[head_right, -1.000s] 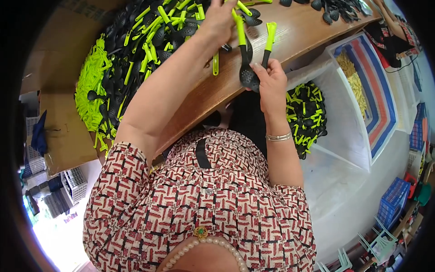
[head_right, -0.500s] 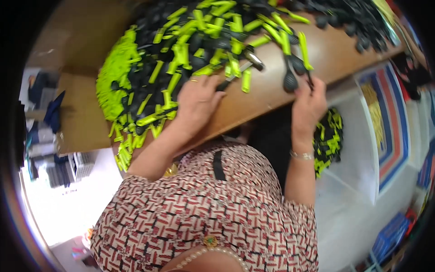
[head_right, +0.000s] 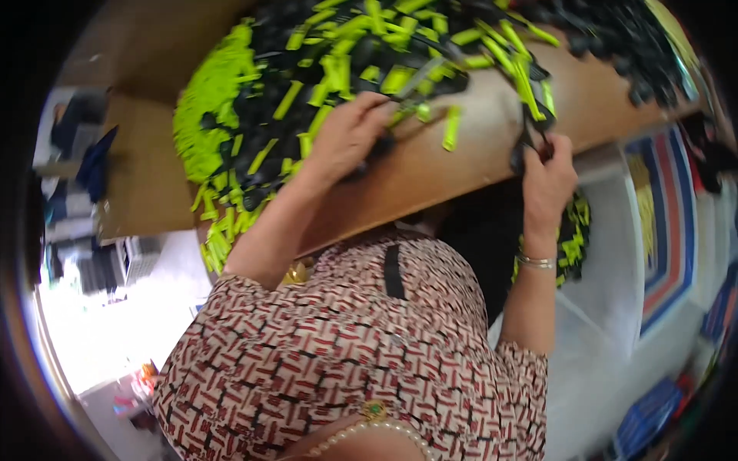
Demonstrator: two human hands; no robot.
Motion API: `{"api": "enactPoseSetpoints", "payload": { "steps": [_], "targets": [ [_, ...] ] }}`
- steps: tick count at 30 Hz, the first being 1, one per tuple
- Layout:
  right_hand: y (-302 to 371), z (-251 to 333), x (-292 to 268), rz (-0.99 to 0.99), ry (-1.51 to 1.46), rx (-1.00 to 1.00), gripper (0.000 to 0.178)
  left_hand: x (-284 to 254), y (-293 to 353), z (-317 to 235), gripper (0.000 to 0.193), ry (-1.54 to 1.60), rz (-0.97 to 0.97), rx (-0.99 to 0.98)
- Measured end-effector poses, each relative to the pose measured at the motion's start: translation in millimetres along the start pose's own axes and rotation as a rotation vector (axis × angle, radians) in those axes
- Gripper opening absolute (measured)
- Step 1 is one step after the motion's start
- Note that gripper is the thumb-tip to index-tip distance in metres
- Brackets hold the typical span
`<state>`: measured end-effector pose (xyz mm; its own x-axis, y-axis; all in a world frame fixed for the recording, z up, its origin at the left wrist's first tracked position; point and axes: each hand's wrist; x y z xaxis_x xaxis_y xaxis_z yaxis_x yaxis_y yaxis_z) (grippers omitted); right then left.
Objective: Assembling yellow and black plastic toy parts by hammering them together.
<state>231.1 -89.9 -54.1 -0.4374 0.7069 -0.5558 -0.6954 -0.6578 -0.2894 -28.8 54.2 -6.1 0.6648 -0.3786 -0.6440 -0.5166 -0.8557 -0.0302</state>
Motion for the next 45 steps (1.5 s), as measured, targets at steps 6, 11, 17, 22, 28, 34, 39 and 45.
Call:
{"api": "enactPoseSetpoints", "payload": {
  "steps": [6, 11, 17, 22, 28, 34, 39, 45],
  "targets": [
    [57, -6, -44, 0.248, -0.672, 0.464, 0.019, 5, 48, -28, 0.026, 0.053, 0.131, 0.029],
    [87, -12, -55, 0.182, -0.688, 0.532, 0.016, 40, 63, -18, 0.034, -0.087, 0.069, 0.442],
    [83, -14, -43, 0.033, -0.503, 0.369, 0.013, 46, 74, -21, 0.041, -0.002, 0.023, 0.464],
    [83, -11, -43, 0.043, -0.483, 0.354, 0.013, 41, 77, -14, 0.048, -0.142, 0.092, 0.462],
    [83, -6, -42, 0.056, -0.446, 0.381, 0.013, 37, 70, -22, 0.050, -0.085, -0.017, 0.571],
    [83, -8, -44, 0.095, -0.478, 0.415, 0.013, 41, 63, -19, 0.045, -0.168, -0.098, 0.458],
    [81, -6, -48, 0.100, -0.614, 0.464, 0.015, 37, 61, -17, 0.048, -0.342, -0.046, 0.417],
    [78, -8, -48, 0.091, -0.602, 0.476, 0.015, 40, 67, -13, 0.057, -0.253, 0.074, 0.493]
  ]
}}
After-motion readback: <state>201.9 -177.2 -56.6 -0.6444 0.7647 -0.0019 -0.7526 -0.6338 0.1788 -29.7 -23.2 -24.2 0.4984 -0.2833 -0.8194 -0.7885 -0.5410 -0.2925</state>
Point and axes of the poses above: each hand's wrist, its own y-axis away from the middle knuckle, its own x-axis out of the palm, z = x × y, and after that the axes turned 3 degrees about -y, right-handed
